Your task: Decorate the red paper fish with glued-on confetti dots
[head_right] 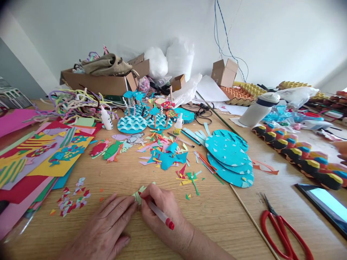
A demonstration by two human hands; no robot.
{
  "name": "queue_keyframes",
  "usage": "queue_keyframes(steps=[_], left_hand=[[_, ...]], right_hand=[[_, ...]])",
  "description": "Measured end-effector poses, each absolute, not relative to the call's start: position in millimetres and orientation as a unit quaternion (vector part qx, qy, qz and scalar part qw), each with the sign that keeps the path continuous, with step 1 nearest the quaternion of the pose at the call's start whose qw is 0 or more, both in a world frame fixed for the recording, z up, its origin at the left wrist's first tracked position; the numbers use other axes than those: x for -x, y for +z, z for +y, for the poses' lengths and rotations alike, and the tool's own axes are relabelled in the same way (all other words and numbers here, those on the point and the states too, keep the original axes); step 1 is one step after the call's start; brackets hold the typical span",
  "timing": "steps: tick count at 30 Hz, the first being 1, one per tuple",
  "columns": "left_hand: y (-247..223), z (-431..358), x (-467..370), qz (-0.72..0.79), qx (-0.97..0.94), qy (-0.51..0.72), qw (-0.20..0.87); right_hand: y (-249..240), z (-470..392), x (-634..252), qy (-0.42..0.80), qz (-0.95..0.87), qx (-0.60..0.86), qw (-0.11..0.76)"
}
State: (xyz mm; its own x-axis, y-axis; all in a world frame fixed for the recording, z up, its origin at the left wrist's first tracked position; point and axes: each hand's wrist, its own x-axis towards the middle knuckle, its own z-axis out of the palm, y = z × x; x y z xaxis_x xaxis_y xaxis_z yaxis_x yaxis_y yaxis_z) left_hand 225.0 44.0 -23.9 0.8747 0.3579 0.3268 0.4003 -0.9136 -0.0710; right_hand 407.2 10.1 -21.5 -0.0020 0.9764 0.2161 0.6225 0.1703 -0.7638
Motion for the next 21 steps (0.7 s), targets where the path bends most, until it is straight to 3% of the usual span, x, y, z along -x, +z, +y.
queue_keyframes(steps=[21], left_hand=[[-24.3,45.4,-223.3,-0.203,0.97,-0.128,0.048]], right_hand=[[-22.7,11.4,-407.4,0.244,-0.677,0.592,0.361]])
